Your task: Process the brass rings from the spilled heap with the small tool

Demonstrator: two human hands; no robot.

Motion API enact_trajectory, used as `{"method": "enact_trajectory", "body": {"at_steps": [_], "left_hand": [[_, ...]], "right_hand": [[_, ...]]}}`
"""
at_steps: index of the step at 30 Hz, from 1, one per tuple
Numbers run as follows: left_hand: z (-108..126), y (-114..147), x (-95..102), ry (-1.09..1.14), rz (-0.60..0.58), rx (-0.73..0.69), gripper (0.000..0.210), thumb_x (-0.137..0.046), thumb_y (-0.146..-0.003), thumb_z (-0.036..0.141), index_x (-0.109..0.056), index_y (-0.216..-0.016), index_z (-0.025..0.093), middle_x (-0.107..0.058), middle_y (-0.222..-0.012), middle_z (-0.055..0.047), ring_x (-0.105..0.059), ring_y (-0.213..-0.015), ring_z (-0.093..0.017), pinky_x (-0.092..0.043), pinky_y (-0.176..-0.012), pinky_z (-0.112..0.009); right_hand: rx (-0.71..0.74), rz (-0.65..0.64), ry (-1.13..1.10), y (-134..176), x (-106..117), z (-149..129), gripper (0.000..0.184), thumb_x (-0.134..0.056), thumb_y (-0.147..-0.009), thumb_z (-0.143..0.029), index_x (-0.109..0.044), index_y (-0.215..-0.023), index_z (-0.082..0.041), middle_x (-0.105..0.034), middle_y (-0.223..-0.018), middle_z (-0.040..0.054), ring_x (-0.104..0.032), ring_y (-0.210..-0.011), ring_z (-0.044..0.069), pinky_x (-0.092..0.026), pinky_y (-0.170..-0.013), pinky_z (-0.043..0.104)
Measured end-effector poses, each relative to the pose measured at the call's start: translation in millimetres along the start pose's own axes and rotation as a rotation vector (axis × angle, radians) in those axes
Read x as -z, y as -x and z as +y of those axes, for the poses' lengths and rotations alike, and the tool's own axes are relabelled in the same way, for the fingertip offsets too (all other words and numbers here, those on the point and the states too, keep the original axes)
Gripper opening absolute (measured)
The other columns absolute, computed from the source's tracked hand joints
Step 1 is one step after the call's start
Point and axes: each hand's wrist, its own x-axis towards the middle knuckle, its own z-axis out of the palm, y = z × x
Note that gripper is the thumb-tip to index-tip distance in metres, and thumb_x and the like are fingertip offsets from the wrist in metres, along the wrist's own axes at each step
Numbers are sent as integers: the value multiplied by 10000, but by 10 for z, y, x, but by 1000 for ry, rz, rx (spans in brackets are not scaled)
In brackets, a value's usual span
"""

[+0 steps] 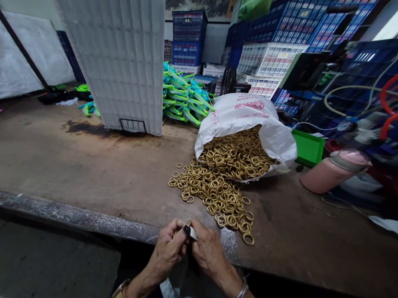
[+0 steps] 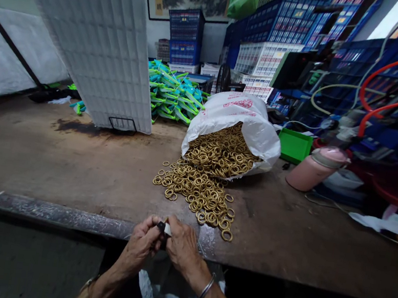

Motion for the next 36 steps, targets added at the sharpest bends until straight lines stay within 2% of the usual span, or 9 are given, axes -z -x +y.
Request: {"method": "enact_trajectory", "body": {"at_steps": [7, 10, 14, 19, 22, 26, 29, 36], "left_hand": [[9, 14, 13, -68, 17, -20, 332, -530, -719, 490, -433, -661, 178, -408, -471, 75, -321, -365, -37, -235, -373, -156], [25, 76, -2, -75, -49, -25, 321, -537, -722, 473, -437, -663, 174, -432, -488, 66, -337, -364, -32, -228, -364, -152], [37, 135, -29, 93, -140, 64, 288, -553, -726, 439, -445, -685, 175, -460, -516, 56, -340, -354, -28, -218, -341, -147], [13, 90, 13, 332, -133, 157, 304, -538, -743, 435, -500, -682, 140, -452, -519, 39, -350, -382, -30, -240, -343, -140], [6, 61, 58, 396, -87, 166, 267, -573, -724, 391, -493, -684, 140, -518, -609, 9, -397, -409, -33, -248, -342, -139], [-24, 35, 107, 488, -75, 175, 206, -592, -709, 324, -479, -804, 180, -549, -650, 14, -440, -419, -52, -259, -340, -143], [-61, 21, 134, 531, -94, 198, 267, -620, -682, 288, -499, -894, 179, -548, -652, 14, -464, -438, -61, -272, -345, -144], [-76, 7, 153, 578, -72, 214, 198, -637, -686, 297, -544, -773, 145, -562, -714, -22, -517, -521, -81, -265, -359, -143]], "right_hand": [[-21, -25, 82, -25, -5, 41, 258, -370, -655, -57, -494, -852, -171, -593, -680, 26, -513, -607, 135, -250, -532, 220], [-105, -26, 178, -99, 42, 107, 233, -390, -677, -65, -509, -853, -159, -590, -655, 34, -501, -569, 136, -220, -507, 232], [-156, 44, 254, -263, 101, 159, 251, -385, -663, -30, -517, -833, -160, -583, -646, 29, -502, -568, 131, -217, -510, 233], [-163, 145, 298, -511, 20, 154, 179, -418, -723, -96, -497, -873, -152, -610, -725, 52, -549, -634, 144, -254, -540, 231], [-221, 139, 365, -628, -39, 128, 159, -415, -781, -176, -487, -919, -141, -626, -750, 78, -580, -656, 174, -261, -533, 245], [-253, 116, 420, -718, -62, 102, 192, -374, -808, -148, -471, -973, -141, -636, -789, 100, -602, -709, 206, -288, -545, 258], [-263, 111, 421, -743, -69, 128, 199, -358, -814, -143, -470, -979, -147, -637, -803, 102, -604, -746, 215, -307, -566, 263], [-243, 119, 371, -729, -60, 204, 179, -418, -768, -153, -475, -937, -146, -633, -769, 78, -596, -704, 181, -292, -573, 250]]}}
